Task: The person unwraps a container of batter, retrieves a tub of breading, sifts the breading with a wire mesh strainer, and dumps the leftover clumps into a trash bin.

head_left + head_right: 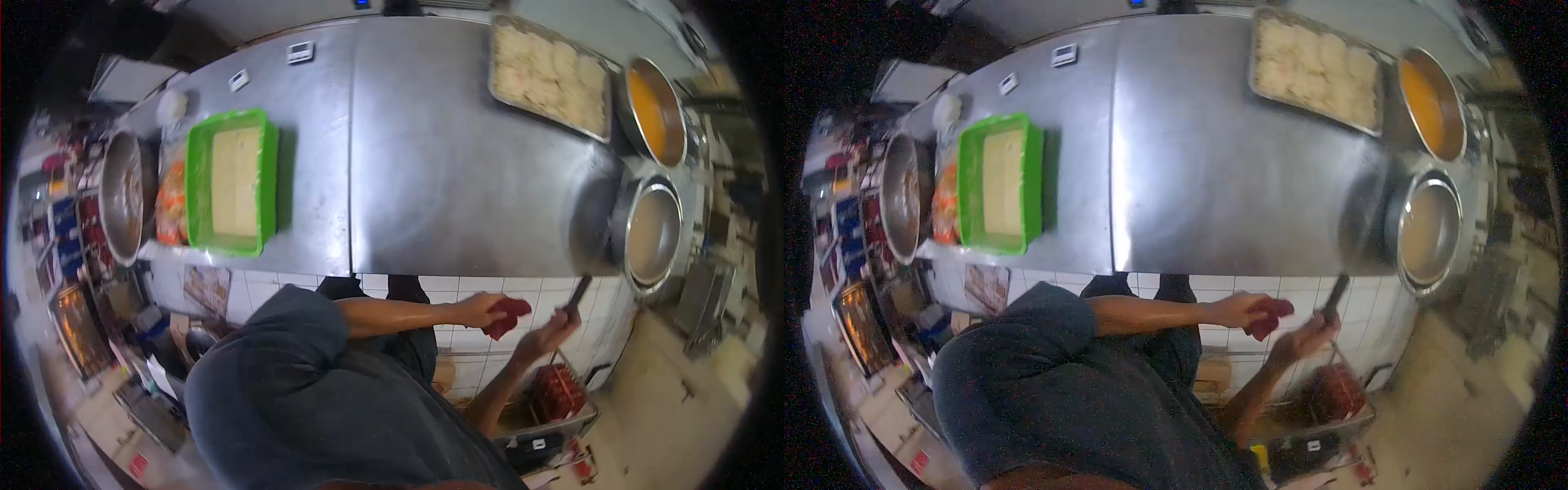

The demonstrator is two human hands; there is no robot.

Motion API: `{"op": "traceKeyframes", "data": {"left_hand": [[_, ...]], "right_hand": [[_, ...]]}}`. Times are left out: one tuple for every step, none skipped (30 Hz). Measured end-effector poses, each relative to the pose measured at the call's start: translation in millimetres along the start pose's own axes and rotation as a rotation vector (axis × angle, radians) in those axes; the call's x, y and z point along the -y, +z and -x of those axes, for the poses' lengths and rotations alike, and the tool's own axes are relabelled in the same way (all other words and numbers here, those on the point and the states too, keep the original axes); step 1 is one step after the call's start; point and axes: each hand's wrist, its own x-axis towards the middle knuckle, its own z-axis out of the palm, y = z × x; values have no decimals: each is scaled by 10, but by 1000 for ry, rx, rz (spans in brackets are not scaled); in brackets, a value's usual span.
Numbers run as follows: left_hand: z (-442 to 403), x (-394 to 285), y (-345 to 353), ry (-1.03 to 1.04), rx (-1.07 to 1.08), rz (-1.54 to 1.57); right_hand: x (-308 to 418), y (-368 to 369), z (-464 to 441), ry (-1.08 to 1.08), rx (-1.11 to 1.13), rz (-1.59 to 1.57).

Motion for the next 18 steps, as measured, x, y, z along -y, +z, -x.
{"op": "traceKeyframes", "data": {"left_hand": [[227,-312,-205,-25,-97,142],[424,-566,-409,-15,-342,52],[556,-735,-639,-5,-585,-39],[580,-426,-1004,141,-898,-387],[697,-729,-1279,180,-1110,-219],[787,-957,-1612,234,-1282,-152],[832,-1240,-1897,275,-1518,-273],[886,-1470,-2239,346,-1594,-309],[890,-1507,-2700,368,-1646,-458],[874,-1715,-3030,457,-1659,-513],[867,-1961,-3298,431,-1712,-646],[830,-2000,-3728,530,-1742,-834],[815,-2098,-4007,440,-1767,-908],[752,-2055,-4328,475,-1727,-1037],[713,-1934,-4568,508,-1685,-1163],[702,-1840,-4645,393,-1500,-1348],[671,-1713,-4705,272,-1302,-1514],[619,-1527,-4692,296,-1135,-1578]], "right_hand": [[56,344,-83,32,42,-106],[313,689,-221,54,152,-306],[387,981,-359,-27,303,-166],[267,1477,-427,-84,296,-204],[515,1838,-504,-167,341,-239],[701,2205,-605,-140,469,-258],[821,2577,-707,-226,515,-261],[905,2925,-782,-310,559,-261],[896,3319,-876,-444,503,-215],[870,3674,-973,-578,439,-170],[874,3908,-1038,-632,419,-150],[889,4113,-1106,-686,394,-129],[915,4253,-1159,-740,363,-108],[913,4305,-1172,-704,364,-96],[928,4356,-1180,-671,365,-85],[963,4421,-1194,-642,366,-78],[932,4477,-1197,-637,378,-66],[864,4523,-1194,-631,389,-58]]}}
